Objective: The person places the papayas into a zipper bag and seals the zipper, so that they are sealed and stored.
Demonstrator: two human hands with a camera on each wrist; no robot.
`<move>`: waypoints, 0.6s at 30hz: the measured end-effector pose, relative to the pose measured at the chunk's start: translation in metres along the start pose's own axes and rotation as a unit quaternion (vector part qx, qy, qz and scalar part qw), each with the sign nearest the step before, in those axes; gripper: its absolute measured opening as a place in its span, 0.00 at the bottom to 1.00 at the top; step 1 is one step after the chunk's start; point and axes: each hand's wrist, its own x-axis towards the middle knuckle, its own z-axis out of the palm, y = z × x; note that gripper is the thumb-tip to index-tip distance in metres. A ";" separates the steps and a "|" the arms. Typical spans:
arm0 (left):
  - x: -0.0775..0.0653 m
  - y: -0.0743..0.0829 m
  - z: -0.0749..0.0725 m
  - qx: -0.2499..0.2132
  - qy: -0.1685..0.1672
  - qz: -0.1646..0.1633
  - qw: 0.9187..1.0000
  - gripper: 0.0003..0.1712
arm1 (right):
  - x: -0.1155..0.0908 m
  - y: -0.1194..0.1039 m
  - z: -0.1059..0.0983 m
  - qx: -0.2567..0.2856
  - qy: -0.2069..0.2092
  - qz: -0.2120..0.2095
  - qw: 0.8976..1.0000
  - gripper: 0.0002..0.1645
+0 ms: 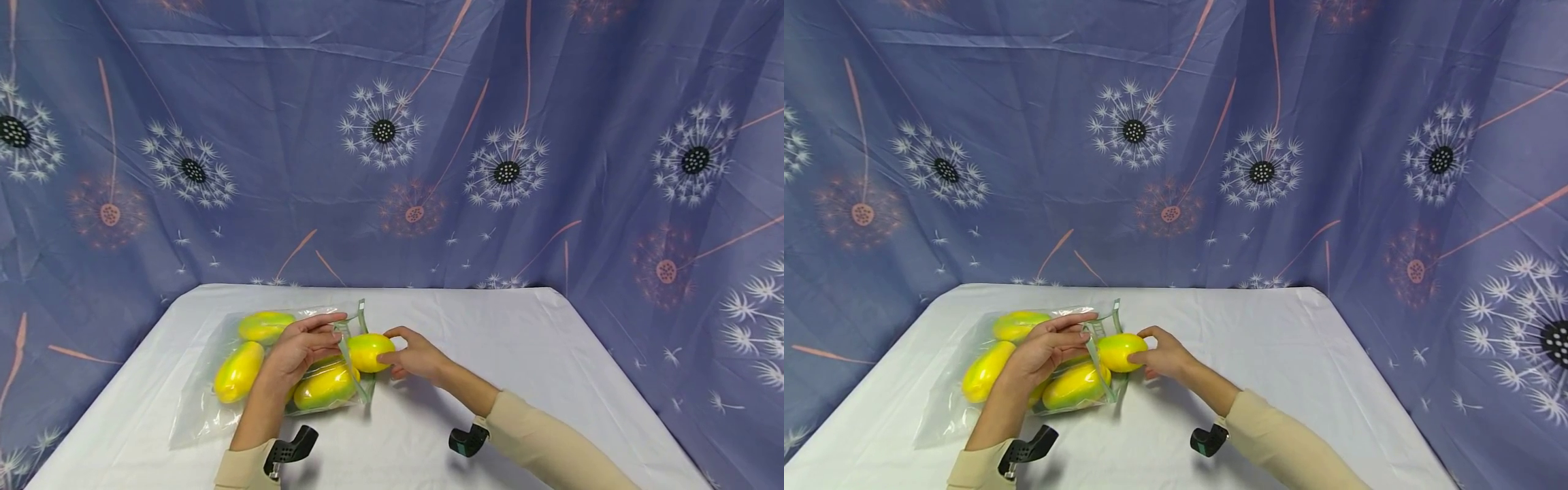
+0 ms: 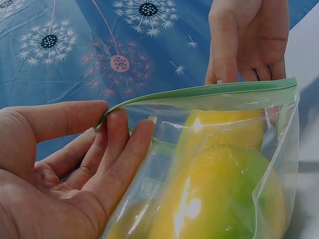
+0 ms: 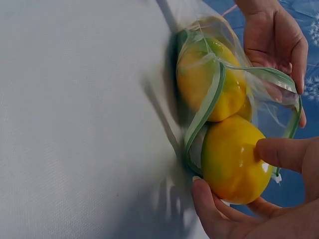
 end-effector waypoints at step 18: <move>0.000 -0.001 0.002 0.004 0.002 -0.002 1.000 0.30 | 0.007 -0.004 0.016 0.026 0.010 -0.008 1.000 0.33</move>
